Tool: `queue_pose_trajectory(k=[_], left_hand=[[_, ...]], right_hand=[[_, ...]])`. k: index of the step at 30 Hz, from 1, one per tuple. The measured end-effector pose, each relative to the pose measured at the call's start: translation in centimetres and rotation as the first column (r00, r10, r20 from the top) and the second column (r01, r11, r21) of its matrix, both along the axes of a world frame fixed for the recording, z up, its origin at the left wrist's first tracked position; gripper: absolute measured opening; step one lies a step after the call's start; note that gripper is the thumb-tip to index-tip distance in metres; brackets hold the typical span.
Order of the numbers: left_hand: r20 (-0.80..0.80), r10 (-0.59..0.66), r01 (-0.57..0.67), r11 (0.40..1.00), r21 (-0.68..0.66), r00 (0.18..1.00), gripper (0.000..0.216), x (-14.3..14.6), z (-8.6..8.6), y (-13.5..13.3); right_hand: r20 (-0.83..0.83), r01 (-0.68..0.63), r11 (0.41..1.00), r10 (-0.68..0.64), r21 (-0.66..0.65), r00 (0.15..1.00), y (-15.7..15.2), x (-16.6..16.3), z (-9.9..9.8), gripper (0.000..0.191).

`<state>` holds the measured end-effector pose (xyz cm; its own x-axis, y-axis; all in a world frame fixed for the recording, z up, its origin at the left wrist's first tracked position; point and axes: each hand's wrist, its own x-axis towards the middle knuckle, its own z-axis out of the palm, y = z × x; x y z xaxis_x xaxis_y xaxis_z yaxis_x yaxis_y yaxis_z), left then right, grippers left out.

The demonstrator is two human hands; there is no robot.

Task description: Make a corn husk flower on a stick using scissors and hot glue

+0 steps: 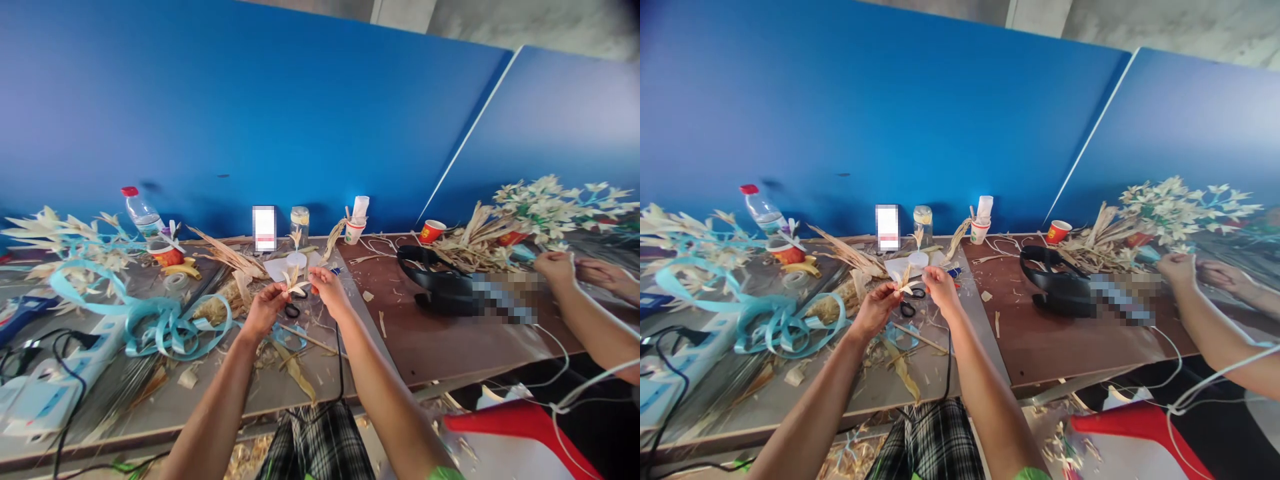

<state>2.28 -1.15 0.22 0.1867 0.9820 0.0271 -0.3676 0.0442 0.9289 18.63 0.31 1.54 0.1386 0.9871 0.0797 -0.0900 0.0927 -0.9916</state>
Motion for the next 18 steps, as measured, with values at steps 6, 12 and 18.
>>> queue_pose_trajectory(k=[6,12,18], left_hand=[[0.058,-0.058,0.059,0.998,-0.014,0.997,0.033,-0.5,0.5,-0.2],[0.104,-0.189,0.194,0.980,-0.034,0.976,0.030,-0.9,0.6,-0.4],[0.007,-0.265,0.265,0.963,-0.045,0.964,0.032,-1.1,0.6,-0.5]], right_hand=[[-0.035,-0.115,0.993,0.114,-0.023,0.993,-0.4,-0.3,1.7,0.028],[-0.227,-0.468,0.878,0.438,-0.097,0.870,-1.1,-0.3,3.1,0.037],[-0.250,-0.484,0.870,0.450,-0.096,0.857,-0.8,-0.2,2.8,0.032]])
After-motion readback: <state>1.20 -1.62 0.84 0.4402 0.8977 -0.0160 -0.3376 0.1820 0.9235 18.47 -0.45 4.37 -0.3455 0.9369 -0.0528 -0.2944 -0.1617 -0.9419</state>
